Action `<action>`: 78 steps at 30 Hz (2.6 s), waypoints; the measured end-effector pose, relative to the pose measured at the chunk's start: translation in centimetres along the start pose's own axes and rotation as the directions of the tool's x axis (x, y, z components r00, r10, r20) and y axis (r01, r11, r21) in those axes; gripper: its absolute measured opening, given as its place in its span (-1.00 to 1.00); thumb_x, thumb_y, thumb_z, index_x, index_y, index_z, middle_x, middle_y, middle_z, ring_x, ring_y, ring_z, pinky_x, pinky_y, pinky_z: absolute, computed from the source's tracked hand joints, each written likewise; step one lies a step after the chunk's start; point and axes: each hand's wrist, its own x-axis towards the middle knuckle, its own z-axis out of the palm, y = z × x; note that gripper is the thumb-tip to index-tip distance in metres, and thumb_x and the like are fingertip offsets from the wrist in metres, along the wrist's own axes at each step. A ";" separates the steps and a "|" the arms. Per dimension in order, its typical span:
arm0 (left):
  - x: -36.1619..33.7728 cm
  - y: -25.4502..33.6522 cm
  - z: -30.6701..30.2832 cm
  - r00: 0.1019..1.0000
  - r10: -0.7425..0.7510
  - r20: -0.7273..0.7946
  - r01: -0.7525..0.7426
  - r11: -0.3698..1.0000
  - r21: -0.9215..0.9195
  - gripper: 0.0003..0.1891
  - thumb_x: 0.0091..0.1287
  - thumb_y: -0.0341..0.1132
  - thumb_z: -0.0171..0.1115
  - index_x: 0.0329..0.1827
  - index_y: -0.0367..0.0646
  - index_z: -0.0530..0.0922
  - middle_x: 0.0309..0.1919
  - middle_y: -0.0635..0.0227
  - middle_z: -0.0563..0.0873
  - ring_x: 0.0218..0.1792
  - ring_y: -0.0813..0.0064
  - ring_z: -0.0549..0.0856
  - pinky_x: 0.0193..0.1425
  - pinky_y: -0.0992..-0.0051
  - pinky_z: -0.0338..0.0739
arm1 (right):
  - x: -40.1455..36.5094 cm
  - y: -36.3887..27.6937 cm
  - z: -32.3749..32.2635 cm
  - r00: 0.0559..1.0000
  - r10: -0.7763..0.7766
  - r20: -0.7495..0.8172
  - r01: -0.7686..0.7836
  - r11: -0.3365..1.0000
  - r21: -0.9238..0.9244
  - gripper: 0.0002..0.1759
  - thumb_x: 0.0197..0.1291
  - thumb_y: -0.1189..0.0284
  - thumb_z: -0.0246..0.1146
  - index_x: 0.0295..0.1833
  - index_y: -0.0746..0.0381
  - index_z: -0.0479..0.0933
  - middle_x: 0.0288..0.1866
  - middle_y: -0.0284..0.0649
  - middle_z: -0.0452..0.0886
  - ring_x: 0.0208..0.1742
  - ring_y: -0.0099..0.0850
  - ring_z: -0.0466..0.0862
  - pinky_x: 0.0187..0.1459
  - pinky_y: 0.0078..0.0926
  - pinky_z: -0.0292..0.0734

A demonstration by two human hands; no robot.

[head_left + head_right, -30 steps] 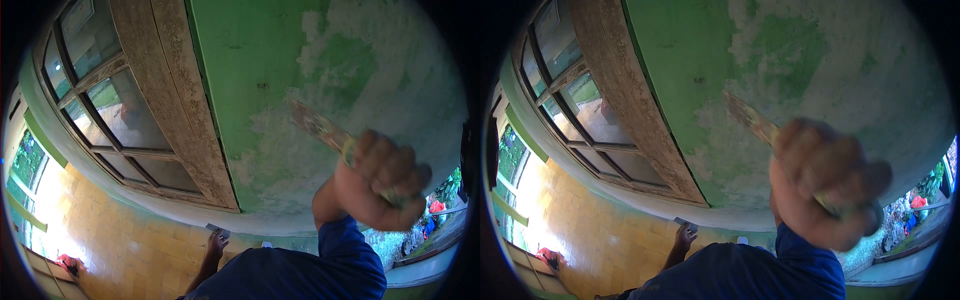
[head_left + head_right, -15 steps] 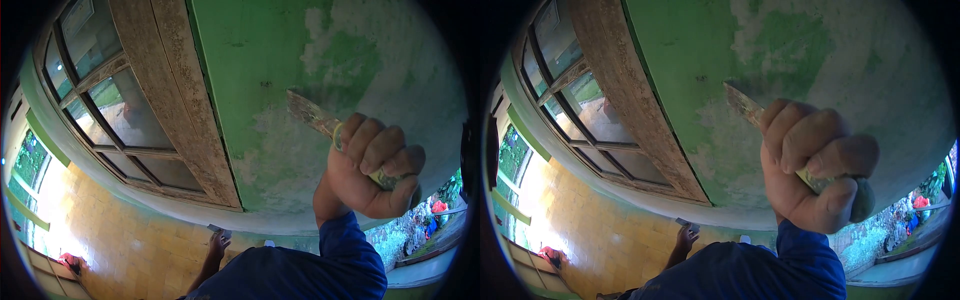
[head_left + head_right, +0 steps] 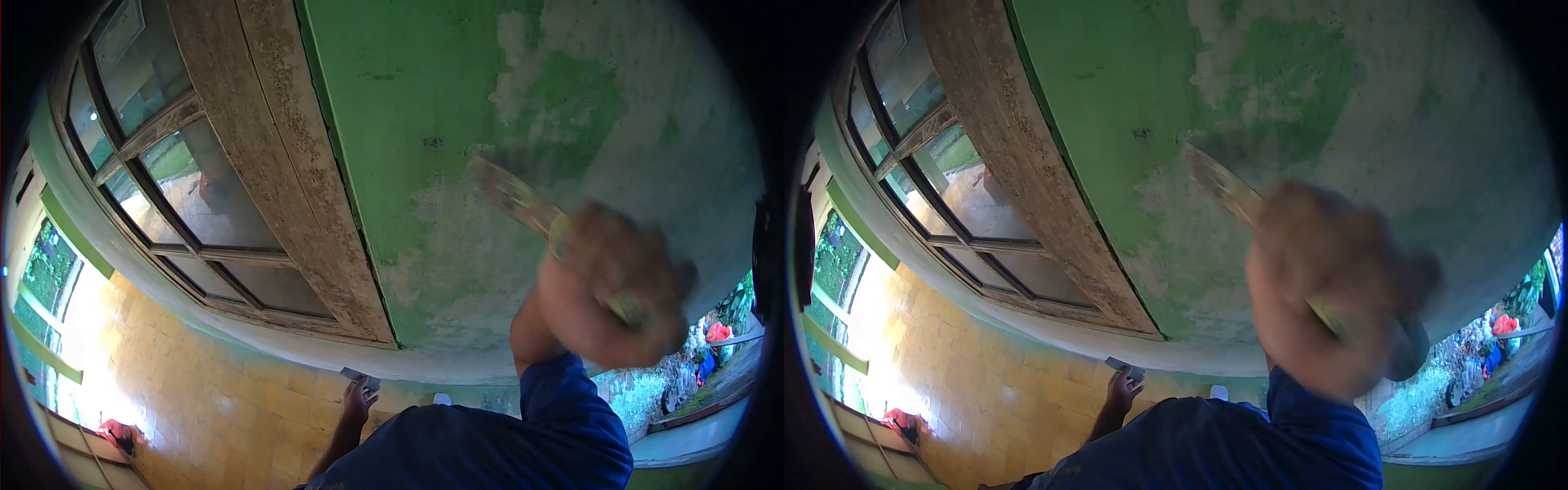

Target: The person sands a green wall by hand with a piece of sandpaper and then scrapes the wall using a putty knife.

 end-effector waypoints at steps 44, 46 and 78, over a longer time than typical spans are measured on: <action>0.3 -0.8 -0.4 0.999 0.032 -0.025 -0.032 0.999 -0.028 -0.66 0.34 -0.23 0.11 0.11 -0.15 0.35 -0.06 0.20 0.55 -0.05 0.23 0.62 -0.06 0.24 0.52 | -0.7 1.6 1.2 0.988 0.083 -0.130 -0.071 0.993 0.097 -0.72 0.30 0.22 -0.09 -0.43 0.11 0.26 -0.59 -0.35 0.32 -0.67 -0.53 0.26 -0.48 -0.46 0.22; 0.3 -0.4 -0.2 1.000 -0.011 0.009 0.011 0.999 -0.035 -0.67 0.34 -0.24 0.10 0.10 -0.15 0.36 -0.06 0.21 0.56 -0.06 0.25 0.63 -0.06 0.23 0.52 | -0.9 1.9 1.4 0.952 0.232 -0.200 -0.217 0.972 0.093 -0.71 0.29 0.21 -0.08 -0.46 0.10 0.26 -0.59 -0.36 0.33 -0.68 -0.55 0.26 -0.48 -0.47 0.22; 1.2 -1.5 -0.7 0.998 0.053 0.033 -0.054 0.998 0.023 -0.62 0.32 -0.23 0.13 0.14 -0.13 0.35 -0.05 0.21 0.55 -0.05 0.25 0.62 -0.06 0.25 0.53 | -0.7 0.1 -0.1 0.995 -0.057 -0.081 0.059 0.998 0.022 -0.67 0.35 0.11 -0.11 -0.32 0.12 0.27 -0.55 -0.35 0.32 -0.65 -0.54 0.25 -0.47 -0.44 0.21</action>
